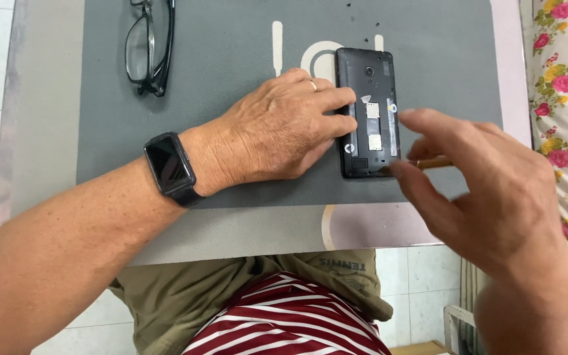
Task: The person uses a small screwdriver to remove screws from the back of a black smartphone lying on a gray mat. They carefully unscrew multiple fasteners and place them on the mat next to the device.
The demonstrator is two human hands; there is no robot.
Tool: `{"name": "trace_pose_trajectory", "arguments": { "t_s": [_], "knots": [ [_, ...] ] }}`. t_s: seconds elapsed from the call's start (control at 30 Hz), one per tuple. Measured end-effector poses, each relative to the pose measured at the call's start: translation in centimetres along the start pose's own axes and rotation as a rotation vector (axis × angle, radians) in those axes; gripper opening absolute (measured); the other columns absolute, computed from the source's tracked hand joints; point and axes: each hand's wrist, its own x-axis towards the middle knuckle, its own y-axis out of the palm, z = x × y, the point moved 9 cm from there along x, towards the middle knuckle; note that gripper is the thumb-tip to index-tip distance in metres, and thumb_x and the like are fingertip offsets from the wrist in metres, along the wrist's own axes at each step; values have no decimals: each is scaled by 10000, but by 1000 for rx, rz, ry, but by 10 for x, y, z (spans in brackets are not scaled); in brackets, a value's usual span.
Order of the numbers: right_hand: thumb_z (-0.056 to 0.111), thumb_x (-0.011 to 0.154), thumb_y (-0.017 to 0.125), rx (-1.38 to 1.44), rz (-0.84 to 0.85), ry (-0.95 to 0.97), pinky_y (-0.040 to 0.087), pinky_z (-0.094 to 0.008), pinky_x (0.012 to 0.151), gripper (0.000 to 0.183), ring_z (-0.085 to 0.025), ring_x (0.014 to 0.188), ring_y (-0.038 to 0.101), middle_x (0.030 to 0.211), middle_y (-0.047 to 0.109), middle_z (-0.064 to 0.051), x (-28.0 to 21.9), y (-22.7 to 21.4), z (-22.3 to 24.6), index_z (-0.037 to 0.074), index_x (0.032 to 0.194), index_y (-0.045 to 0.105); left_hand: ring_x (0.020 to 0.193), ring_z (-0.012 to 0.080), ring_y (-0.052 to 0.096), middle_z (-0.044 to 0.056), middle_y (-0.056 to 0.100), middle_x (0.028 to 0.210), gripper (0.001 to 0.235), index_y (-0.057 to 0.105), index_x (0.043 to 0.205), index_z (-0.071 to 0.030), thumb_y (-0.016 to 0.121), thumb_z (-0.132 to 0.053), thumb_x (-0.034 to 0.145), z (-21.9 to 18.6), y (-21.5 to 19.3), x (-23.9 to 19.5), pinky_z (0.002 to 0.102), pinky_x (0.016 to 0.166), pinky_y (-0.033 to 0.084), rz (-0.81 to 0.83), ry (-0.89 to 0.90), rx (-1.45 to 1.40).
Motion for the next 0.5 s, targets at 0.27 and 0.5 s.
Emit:
{"name": "trace_pose_trajectory", "arguments": {
  "t_s": [0.27,0.5],
  "knots": [
    [-10,1095,913,-19,-104,-16,628,-538,1114,261,-242,769,707,764,691,-50,-13,0,-9,-50,1319,784,877,253,671,31,635,1122,83,686,1000,-157,754,-139,956,0,3,-1,420,813,524,-12,0,24],
    [-88,1031,692,-6,-44,-40,524,-401,745,317,-254,767,672,881,728,-50,-6,-1,8,-18,1338,733,876,257,671,37,623,1116,116,670,1001,-149,776,-140,952,1,3,-2,420,802,530,-6,6,28]
  ]
}}
